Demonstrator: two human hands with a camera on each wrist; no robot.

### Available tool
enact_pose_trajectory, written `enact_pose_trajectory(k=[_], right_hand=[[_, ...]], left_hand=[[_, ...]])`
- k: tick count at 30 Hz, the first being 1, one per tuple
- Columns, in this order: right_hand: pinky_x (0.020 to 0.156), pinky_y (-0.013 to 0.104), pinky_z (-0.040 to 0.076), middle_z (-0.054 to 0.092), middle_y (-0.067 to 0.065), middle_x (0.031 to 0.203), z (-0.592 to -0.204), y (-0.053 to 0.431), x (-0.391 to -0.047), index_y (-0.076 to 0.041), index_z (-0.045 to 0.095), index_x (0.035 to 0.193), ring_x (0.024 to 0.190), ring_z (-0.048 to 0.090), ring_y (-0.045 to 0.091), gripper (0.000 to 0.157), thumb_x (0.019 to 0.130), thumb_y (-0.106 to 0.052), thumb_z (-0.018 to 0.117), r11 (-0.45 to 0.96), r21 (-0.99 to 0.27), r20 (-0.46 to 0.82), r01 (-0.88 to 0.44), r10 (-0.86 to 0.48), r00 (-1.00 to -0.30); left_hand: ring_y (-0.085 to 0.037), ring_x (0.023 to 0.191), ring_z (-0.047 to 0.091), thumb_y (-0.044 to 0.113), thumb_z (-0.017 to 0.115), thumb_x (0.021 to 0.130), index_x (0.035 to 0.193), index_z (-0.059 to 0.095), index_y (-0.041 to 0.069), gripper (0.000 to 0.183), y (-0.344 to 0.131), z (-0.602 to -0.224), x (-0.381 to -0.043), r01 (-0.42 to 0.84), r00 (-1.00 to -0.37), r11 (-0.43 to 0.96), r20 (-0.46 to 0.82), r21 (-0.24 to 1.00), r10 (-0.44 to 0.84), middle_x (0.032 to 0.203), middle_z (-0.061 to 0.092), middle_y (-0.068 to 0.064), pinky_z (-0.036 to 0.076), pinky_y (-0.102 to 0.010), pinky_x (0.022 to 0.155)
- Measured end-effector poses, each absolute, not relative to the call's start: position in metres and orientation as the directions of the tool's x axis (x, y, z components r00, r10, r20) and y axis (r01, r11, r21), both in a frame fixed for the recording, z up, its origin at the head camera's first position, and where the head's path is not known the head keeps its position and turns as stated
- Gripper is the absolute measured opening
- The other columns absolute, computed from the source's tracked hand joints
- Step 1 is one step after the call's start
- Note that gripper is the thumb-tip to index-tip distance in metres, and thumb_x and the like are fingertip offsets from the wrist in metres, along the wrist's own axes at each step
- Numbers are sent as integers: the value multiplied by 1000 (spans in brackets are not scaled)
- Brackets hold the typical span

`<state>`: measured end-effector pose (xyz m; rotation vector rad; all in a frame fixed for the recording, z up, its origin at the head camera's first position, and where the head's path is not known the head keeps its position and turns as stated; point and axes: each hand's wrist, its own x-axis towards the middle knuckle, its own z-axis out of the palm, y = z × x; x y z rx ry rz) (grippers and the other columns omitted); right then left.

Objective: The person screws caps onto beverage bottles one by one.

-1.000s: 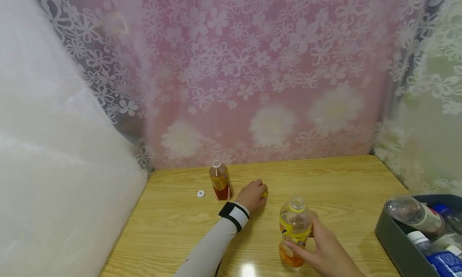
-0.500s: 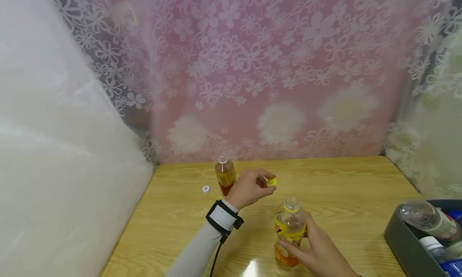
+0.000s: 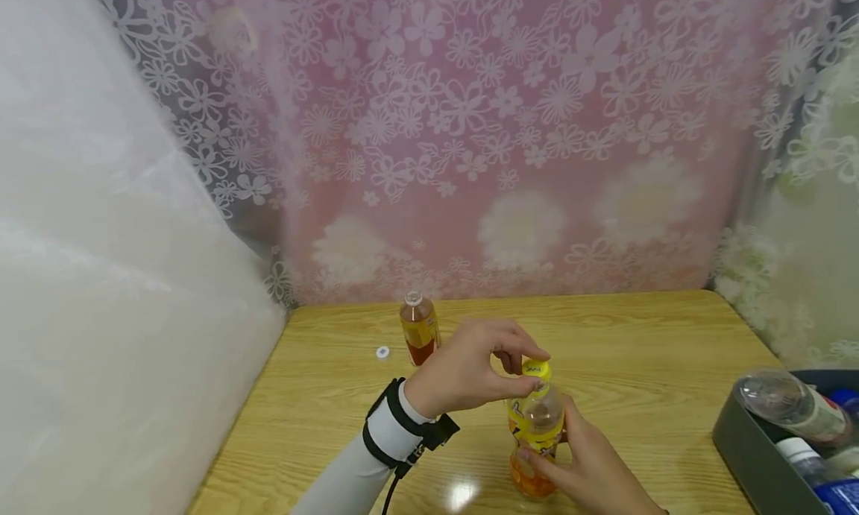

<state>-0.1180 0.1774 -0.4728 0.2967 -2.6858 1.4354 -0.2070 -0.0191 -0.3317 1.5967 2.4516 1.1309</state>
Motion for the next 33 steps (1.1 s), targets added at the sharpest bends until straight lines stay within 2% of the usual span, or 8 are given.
enact_pose_trajectory(k=[7,13,20,24,26,29,31,33], right_hand=[[80,28,56,64,-8,124,-472,177,-117,-26,41,141,106,66,10,72,85,-44,82,542,-813,175,-212,-120,-977],[76,26,55,64,-10,121,-469,178,-115,-29,44,139,98,66,5,70,83,-51,80,551,-811,167,-197,-104,-980],[72,26,55,66,-7,116,-468,178,-114,-24,46,139,89,66,2,69,85,-47,80,575,-785,201,-229,-114,-973],[71,25,55,66,-6,114,-470,177,-114,-21,45,140,88,65,2,70,85,-47,81,584,-774,213,-245,-124,-969],[70,24,55,66,-5,113,-471,176,-113,-19,45,139,88,65,2,70,85,-45,81,592,-767,217,-247,-122,-968],[69,24,55,66,-6,110,-473,176,-114,-17,47,137,86,64,1,70,84,-44,83,613,-750,234,-248,-105,-967],[69,24,55,66,-8,109,-473,176,-114,-18,48,137,85,64,1,71,82,-44,84,625,-739,251,-251,-90,-964],[69,24,55,66,-9,108,-473,176,-115,-17,48,137,84,64,1,73,81,-45,85,638,-724,270,-260,-84,-959]], left_hand=[[8,75,56,19,77,92,118,76,13,26,-16,-330,-205,795,-481,272,289,542,828,107,70,5,49,-11,64],[6,69,55,20,80,90,114,78,11,26,-14,-328,-201,777,-525,335,253,533,813,91,66,6,48,-11,61],[5,63,50,32,79,90,105,80,14,24,-12,-325,-196,829,-541,436,300,351,786,80,62,9,42,-8,57],[6,61,48,41,79,89,91,80,15,26,-9,-329,-193,844,-536,487,362,224,763,78,64,9,40,-6,55],[7,56,45,46,78,88,79,76,17,30,-7,-332,-191,846,-524,510,406,153,748,71,62,10,36,-7,51],[5,46,33,51,76,89,60,58,20,46,-3,-336,-189,835,-506,547,472,58,722,56,44,12,25,-10,45],[2,42,25,52,74,89,54,45,21,55,0,-338,-189,828,-488,560,507,11,711,51,29,12,19,-13,43],[0,41,20,52,73,90,54,38,21,59,2,-340,-189,827,-479,562,520,-2,707,51,21,11,16,-16,43]])
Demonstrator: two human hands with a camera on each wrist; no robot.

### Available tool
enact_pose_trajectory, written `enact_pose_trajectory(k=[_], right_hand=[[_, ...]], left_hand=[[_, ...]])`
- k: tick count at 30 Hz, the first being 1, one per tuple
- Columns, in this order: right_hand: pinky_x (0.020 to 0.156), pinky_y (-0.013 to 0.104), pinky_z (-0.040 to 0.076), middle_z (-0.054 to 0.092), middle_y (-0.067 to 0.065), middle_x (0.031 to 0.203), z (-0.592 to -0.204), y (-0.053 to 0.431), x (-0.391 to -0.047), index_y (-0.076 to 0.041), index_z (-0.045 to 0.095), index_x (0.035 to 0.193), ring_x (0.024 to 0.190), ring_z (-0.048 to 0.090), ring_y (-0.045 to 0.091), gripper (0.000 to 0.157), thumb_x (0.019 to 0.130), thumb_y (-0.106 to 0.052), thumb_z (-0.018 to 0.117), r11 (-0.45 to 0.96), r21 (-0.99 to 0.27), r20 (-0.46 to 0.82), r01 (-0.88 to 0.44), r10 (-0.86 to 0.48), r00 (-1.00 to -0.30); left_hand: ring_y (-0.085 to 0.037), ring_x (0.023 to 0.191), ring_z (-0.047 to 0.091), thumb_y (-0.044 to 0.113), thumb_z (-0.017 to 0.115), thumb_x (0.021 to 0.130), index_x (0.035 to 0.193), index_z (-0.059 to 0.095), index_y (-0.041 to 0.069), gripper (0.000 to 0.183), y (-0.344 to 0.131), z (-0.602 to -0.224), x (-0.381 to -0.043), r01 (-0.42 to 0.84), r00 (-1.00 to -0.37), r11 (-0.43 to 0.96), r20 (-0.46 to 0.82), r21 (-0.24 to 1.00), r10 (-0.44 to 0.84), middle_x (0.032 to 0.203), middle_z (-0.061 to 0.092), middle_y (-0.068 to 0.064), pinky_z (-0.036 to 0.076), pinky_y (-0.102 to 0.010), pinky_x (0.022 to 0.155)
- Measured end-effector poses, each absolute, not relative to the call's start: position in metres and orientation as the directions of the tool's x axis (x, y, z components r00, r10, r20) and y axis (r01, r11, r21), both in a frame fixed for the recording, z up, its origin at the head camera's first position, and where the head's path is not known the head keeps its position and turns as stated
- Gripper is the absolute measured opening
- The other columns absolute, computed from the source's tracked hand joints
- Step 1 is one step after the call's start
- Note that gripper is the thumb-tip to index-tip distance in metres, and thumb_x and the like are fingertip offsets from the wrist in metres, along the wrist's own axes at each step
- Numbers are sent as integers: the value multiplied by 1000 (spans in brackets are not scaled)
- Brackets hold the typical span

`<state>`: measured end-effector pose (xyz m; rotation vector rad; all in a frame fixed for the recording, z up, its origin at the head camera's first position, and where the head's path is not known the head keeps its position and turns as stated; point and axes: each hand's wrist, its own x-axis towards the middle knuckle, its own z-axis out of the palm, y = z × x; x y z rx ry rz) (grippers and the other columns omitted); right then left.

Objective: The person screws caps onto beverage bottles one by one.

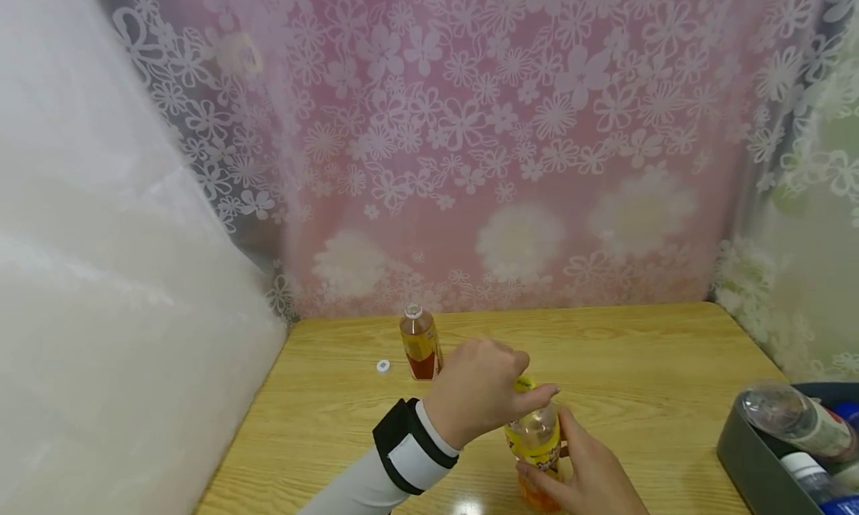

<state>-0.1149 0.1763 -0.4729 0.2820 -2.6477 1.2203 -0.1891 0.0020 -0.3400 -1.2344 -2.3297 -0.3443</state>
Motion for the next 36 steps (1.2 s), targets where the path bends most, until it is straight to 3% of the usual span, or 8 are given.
enact_pose_trajectory(k=[3,6,10,17,22,25,31,36], right_hand=[[70,24,55,66,-10,109,-472,177,-115,-17,47,138,86,65,2,74,81,-45,85,645,-718,278,-261,-78,-957],[71,24,55,66,-9,110,-471,178,-115,-18,46,140,89,66,3,74,82,-44,84,635,-732,261,-248,-76,-962],[72,26,56,66,-8,109,-467,177,-118,-17,46,140,88,66,2,73,83,-43,83,610,-761,224,-224,-77,-972],[72,27,56,67,-7,109,-467,176,-125,-17,48,137,91,67,3,69,84,-44,83,585,-780,214,-223,-86,-973],[71,26,56,68,-7,111,-467,173,-128,-19,46,141,92,67,5,74,83,-45,83,599,-765,237,-235,-77,-968],[71,27,56,68,-8,110,-469,173,-131,-20,47,139,91,66,4,72,83,-45,83,590,-770,245,-244,-79,-966],[72,27,57,67,-9,109,-471,172,-135,-17,49,136,92,67,5,68,84,-42,83,572,-785,229,-237,-88,-970],[74,28,57,67,-7,112,-468,171,-139,-18,46,139,95,68,7,71,84,-45,83,583,-784,197,-210,-87,-976]], left_hand=[[-1,42,22,49,74,90,57,41,19,55,3,-340,-189,847,-487,528,495,66,720,52,24,10,17,-15,43],[3,49,36,45,75,91,70,61,16,39,-1,-337,-191,870,-485,467,437,156,758,59,46,10,27,-9,48],[5,74,57,34,74,94,106,75,15,22,-10,-329,-198,896,-436,368,342,249,832,96,71,7,43,-5,67],[-2,125,57,31,73,96,142,58,22,49,-20,-326,-206,865,-418,302,243,400,875,139,61,8,46,-15,97],[-3,94,58,53,72,90,125,65,20,48,-18,-331,-206,856,-509,420,349,302,787,109,61,9,46,-11,76],[0,81,54,48,73,92,110,70,17,36,-16,-334,-209,882,-470,405,388,242,793,95,60,10,42,-8,68],[-1,116,55,22,68,99,136,61,21,38,-23,-332,-214,875,-408,288,273,390,871,129,61,9,45,-14,95],[-1,104,57,45,67,98,129,61,23,39,-20,-334,-215,869,-473,373,325,325,819,117,60,9,47,-12,83]])
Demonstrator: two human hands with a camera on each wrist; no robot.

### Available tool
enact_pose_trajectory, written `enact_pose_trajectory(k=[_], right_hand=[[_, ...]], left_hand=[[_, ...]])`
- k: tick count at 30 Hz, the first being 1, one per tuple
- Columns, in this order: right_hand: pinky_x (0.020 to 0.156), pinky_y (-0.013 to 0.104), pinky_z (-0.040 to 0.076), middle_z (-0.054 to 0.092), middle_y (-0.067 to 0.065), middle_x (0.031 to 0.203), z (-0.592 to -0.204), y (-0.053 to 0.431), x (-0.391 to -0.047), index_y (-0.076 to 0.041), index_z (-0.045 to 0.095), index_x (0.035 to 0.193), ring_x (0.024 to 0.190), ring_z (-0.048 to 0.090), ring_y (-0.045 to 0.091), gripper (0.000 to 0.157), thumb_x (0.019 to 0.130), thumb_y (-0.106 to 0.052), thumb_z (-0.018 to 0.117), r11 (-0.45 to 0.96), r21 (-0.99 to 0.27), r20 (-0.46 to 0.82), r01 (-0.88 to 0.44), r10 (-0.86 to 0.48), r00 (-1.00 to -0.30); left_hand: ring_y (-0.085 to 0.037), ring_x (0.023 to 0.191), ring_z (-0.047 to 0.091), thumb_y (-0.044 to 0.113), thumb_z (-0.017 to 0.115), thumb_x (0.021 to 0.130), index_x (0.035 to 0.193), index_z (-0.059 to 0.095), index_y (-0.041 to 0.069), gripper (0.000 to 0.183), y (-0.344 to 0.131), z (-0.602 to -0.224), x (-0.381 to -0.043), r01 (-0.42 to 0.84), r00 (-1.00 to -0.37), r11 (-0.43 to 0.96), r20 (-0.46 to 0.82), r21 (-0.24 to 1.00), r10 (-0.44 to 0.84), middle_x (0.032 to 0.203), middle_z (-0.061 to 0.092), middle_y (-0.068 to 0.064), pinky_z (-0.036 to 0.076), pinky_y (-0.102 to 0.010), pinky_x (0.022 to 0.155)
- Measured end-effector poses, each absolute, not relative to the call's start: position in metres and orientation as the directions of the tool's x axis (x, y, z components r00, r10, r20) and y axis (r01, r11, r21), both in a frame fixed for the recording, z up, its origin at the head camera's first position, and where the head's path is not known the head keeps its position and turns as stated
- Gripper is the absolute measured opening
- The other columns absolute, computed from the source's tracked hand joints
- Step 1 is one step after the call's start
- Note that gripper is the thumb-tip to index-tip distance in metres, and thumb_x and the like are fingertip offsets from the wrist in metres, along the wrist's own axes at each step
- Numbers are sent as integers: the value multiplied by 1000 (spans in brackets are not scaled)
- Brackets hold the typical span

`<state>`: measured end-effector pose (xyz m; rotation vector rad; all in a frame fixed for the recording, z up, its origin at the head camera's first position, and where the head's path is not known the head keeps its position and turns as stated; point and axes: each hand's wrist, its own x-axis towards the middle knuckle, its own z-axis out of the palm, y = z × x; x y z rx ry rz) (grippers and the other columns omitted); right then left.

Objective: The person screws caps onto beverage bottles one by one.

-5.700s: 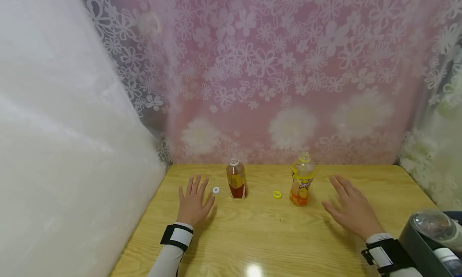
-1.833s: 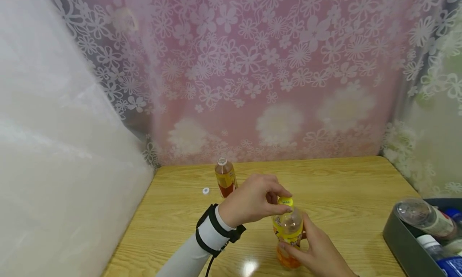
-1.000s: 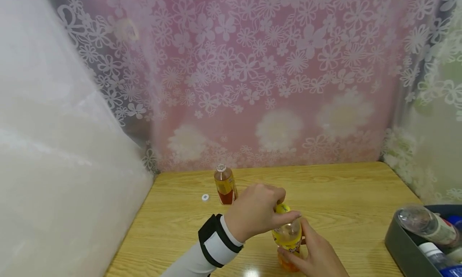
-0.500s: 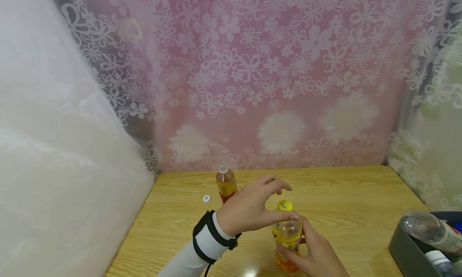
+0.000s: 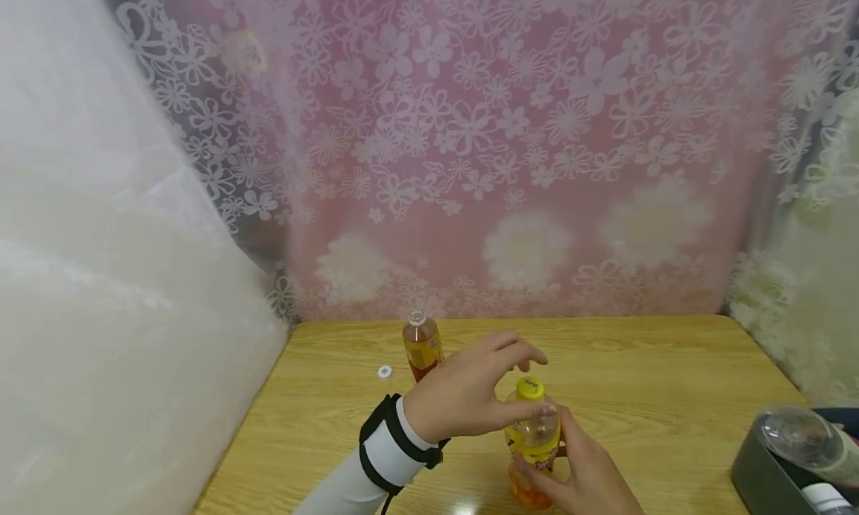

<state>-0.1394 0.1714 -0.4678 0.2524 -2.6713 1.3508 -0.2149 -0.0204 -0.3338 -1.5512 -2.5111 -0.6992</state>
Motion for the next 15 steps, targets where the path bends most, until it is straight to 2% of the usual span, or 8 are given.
enact_pose_trajectory(k=[2,4,6,8,11,15], right_hand=[[75,28,57,67,-6,114,-467,171,-140,-20,45,141,96,68,8,73,84,-45,83,582,-787,189,-205,-89,-978],[77,28,57,67,-6,115,-466,170,-141,-21,45,141,97,68,9,73,84,-45,83,571,-796,180,-202,-94,-979],[77,29,57,67,-5,115,-465,170,-142,-22,44,140,96,68,8,71,84,-45,82,558,-808,162,-188,-97,-982],[77,28,57,66,-4,115,-465,169,-143,-22,44,140,96,68,7,71,85,-45,82,550,-817,143,-173,-97,-985],[76,28,57,67,-4,114,-465,169,-144,-22,44,141,95,67,6,72,84,-45,82,554,-816,133,-165,-97,-986],[76,27,56,66,-6,114,-465,168,-145,-24,42,143,95,67,5,75,84,-49,81,564,-806,146,-178,-101,-984]], left_hand=[[0,90,56,50,67,96,117,65,20,36,-19,-335,-216,879,-474,403,368,256,800,104,60,9,45,-9,73],[1,85,55,44,68,97,111,67,18,30,-19,-335,-218,892,-450,389,380,228,808,100,61,9,44,-7,70],[0,88,56,32,69,98,113,69,17,21,-21,-335,-220,903,-416,335,357,269,836,105,64,8,45,-9,75],[0,97,57,25,68,99,121,67,16,24,-24,-335,-221,893,-406,299,316,337,857,115,64,8,46,-10,82],[-1,97,58,34,70,98,124,65,17,32,-25,-335,-221,881,-434,322,317,348,843,116,63,7,46,-11,79],[4,69,51,51,70,93,107,65,17,38,-22,-339,-219,884,-468,423,396,200,790,88,62,10,39,-7,58]])
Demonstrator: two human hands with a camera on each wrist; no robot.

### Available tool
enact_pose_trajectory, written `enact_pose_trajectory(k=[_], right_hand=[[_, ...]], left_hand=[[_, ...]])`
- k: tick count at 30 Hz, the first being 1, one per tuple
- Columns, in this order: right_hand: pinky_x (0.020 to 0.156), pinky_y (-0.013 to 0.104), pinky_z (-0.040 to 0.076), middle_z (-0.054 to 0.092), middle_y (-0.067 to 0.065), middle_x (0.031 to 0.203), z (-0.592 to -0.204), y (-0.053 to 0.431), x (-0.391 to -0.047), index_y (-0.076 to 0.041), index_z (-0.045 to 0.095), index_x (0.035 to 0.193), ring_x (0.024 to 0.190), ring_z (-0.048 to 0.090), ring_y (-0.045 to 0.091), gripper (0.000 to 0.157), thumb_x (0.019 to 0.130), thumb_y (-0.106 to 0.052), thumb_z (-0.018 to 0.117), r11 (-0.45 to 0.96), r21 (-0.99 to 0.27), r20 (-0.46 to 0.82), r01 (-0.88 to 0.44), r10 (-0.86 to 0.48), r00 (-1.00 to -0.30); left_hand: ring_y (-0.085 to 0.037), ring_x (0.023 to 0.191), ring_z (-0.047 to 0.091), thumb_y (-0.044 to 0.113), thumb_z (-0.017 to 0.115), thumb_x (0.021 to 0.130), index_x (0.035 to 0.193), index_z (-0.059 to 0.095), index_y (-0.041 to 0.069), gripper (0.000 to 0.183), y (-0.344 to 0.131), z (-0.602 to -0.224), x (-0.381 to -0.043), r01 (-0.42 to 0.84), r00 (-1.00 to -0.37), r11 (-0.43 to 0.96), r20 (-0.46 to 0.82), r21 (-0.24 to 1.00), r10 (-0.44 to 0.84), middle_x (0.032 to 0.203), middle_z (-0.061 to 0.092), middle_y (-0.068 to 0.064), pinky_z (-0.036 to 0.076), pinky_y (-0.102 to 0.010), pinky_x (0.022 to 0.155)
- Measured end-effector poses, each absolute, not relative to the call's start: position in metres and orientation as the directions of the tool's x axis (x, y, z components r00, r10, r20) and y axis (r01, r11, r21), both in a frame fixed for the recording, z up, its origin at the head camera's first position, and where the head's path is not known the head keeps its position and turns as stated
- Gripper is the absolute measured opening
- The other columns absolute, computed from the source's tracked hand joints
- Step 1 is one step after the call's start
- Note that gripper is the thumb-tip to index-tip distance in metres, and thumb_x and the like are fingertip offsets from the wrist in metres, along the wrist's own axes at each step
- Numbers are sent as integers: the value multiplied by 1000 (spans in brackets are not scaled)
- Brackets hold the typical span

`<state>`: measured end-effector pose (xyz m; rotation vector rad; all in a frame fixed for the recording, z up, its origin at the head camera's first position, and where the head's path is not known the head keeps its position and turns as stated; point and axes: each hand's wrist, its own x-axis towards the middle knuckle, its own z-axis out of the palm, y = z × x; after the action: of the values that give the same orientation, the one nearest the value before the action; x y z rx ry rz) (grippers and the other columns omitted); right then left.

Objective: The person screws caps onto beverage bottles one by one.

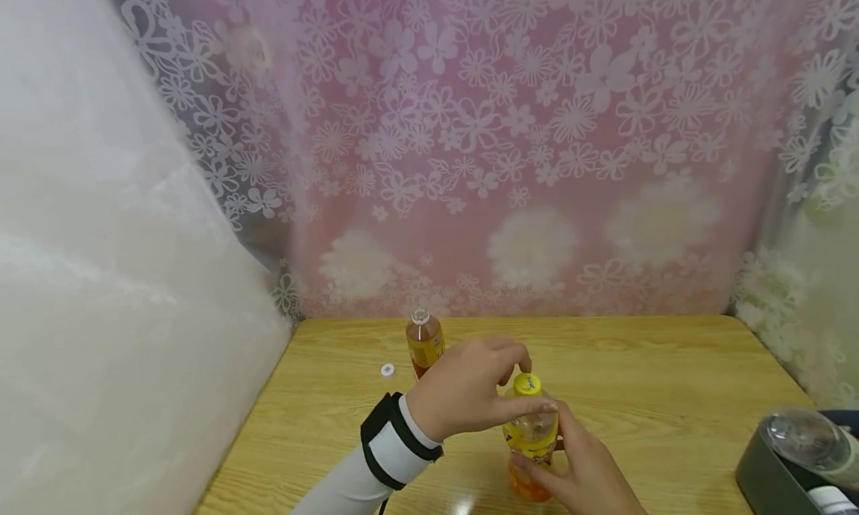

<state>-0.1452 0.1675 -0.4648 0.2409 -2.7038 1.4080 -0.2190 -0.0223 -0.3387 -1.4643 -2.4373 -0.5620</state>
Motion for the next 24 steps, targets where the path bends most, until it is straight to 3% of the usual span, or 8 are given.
enact_pose_trajectory(k=[2,5,10,15,18,21,24], right_hand=[[76,28,57,66,-7,113,-465,166,-145,-24,42,144,95,67,5,75,84,-49,80,566,-804,151,-181,-99,-984],[76,29,57,67,-9,111,-465,166,-145,-25,43,143,94,67,5,73,85,-49,80,575,-794,174,-197,-96,-980],[77,30,57,66,-16,115,-467,167,-144,-26,42,146,96,68,3,75,85,-45,81,584,-753,285,-304,-127,-950],[72,28,57,66,-20,111,-467,169,-146,-25,45,143,91,66,0,69,86,-37,82,590,-684,413,-429,-172,-894],[71,29,57,65,-19,111,-466,169,-147,-26,45,143,91,66,0,70,86,-38,82,597,-681,412,-424,-165,-896],[73,29,57,64,-21,111,-467,167,-147,-27,43,146,91,66,0,75,85,-44,82,598,-716,357,-361,-131,-925],[75,28,57,63,-23,112,-468,166,-148,-27,44,146,93,65,-1,77,83,-45,83,606,-722,336,-333,-114,-935]], left_hand=[[4,58,43,50,70,94,97,63,16,34,-20,-340,-219,889,-453,431,415,152,789,74,56,11,35,-7,52],[4,56,41,43,69,97,95,62,15,29,-20,-341,-220,907,-421,392,407,156,811,70,54,10,34,-7,52],[1,75,53,35,63,102,109,66,14,23,-24,-338,-222,939,-337,286,352,190,873,94,65,7,41,-7,68],[-5,94,53,26,61,104,122,66,12,23,-32,-331,-223,956,-266,215,284,198,921,109,61,5,41,-10,86],[-5,93,53,26,61,103,125,66,13,25,-33,-330,-222,955,-282,238,290,177,915,110,60,6,41,-10,85],[0,81,54,35,63,102,122,66,15,29,-31,-333,-219,939,-343,314,344,140,874,99,62,8,43,-8,72],[4,64,48,47,66,98,112,64,16,34,-27,-337,-216,917,-389,389,401,86,829,80,59,10,37,-8,57]])
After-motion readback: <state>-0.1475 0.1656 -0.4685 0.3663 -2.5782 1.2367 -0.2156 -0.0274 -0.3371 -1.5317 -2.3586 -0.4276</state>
